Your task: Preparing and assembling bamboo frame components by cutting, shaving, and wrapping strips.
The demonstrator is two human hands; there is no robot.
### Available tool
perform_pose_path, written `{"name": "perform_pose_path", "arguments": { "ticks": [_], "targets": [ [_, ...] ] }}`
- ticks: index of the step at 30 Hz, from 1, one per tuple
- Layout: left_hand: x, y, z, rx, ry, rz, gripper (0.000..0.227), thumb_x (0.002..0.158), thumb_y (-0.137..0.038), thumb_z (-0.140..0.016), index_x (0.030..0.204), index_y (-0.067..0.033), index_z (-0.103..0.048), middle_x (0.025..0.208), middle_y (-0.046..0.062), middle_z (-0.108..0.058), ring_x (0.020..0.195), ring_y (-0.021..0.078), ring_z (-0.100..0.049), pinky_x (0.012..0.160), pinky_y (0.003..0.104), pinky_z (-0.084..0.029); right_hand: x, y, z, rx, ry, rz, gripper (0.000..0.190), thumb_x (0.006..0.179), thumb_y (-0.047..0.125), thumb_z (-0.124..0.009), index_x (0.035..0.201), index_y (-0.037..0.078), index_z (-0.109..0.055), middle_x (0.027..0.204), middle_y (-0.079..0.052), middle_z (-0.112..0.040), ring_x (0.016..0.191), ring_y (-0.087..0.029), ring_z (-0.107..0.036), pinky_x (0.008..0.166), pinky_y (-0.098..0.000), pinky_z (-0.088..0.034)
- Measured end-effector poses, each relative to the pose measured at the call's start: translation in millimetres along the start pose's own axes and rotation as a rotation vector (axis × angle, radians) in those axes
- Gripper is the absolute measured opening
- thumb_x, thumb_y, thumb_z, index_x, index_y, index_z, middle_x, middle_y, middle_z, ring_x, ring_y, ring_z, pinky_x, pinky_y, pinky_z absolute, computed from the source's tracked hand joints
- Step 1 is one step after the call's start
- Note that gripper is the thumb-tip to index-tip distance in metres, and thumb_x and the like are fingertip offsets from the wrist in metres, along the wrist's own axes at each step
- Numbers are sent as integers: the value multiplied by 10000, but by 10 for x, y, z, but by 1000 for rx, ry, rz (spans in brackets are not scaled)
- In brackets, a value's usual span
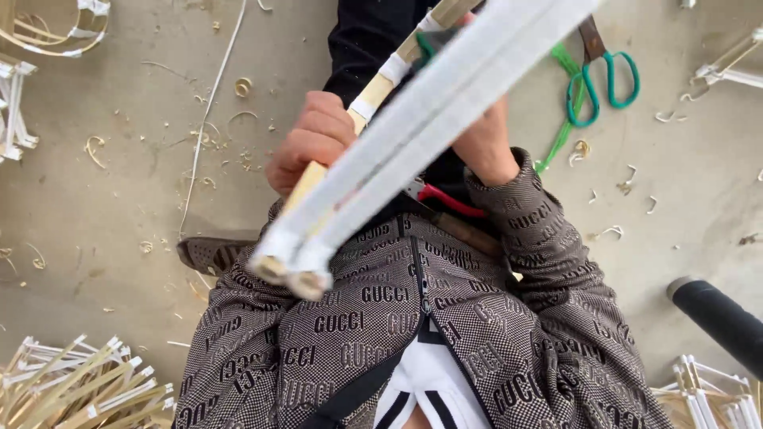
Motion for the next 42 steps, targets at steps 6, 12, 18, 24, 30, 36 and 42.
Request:
{"name": "perform_pose_path", "arguments": {
  "ticks": [6,12,18,24,30,36,42],
  "targets": [
    [212,-143,-274,-28,232,322,435,1071,-454,-568,1044,-25,-638,870,51,-611,826,180,-553,834,349,-441,39,-296,55,-71,-214,97,302,1091,6,-692,1345,-10,-530,1185,-69,-642,1065,-137,-623,947,-277,-538],
    [-2,174,-295,124,576,386,367,1098,-367,-592,1051,-16,-689,946,67,-637,895,201,-592,876,307,-453,99,-451,-43,113,-251,-39,167,1113,20,-639,1277,4,-610,1123,-42,-713,953,-99,-660,878,-254,-564],
    [-61,122,-212,111,308,450,368,1076,-345,-628,923,-13,-674,910,67,-629,819,178,-572,747,258,-456,78,-245,-256,205,-96,-92,174,1087,51,-671,1225,34,-567,1078,9,-618,963,-67,-572,841,-268,-516],
    [-226,147,-73,4,87,510,449,1106,-403,-602,905,-3,-642,930,77,-630,782,134,-580,693,271,-442,203,-370,63,-399,-111,-17,138,1033,53,-648,1167,37,-616,1021,-46,-676,914,-104,-654,777,-279,-532],
    [-92,-32,97,81,-35,424,481,1062,-467,-596,869,-27,-614,871,57,-627,770,144,-568,672,282,-437,18,-549,534,274,-322,-56,194,1142,64,-619,1331,17,-611,1144,-80,-689,1023,-177,-651,904,-339,-555],
    [10,-55,-149,-8,149,372,446,1075,-439,-604,898,-30,-623,886,68,-642,738,144,-589,678,283,-465,-254,-601,155,422,-181,-178,327,1062,133,-693,1342,56,-542,1227,-47,-646,1126,-167,-640,1011,-354,-564],
    [-62,-106,-110,103,270,425,455,1091,-414,-608,875,-18,-661,818,72,-673,740,143,-625,604,264,-496,-225,-389,69,-19,59,-87,392,1068,134,-728,1362,-33,-529,1146,-89,-650,1027,-186,-613,964,-349,-531]
  ]
}}
Point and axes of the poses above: each hand's wrist, its own x-axis towards the middle knuckle, its own z-axis out of the back of the hand, y = z × x, the point moved 5 cm from there along x, towards the middle knuckle
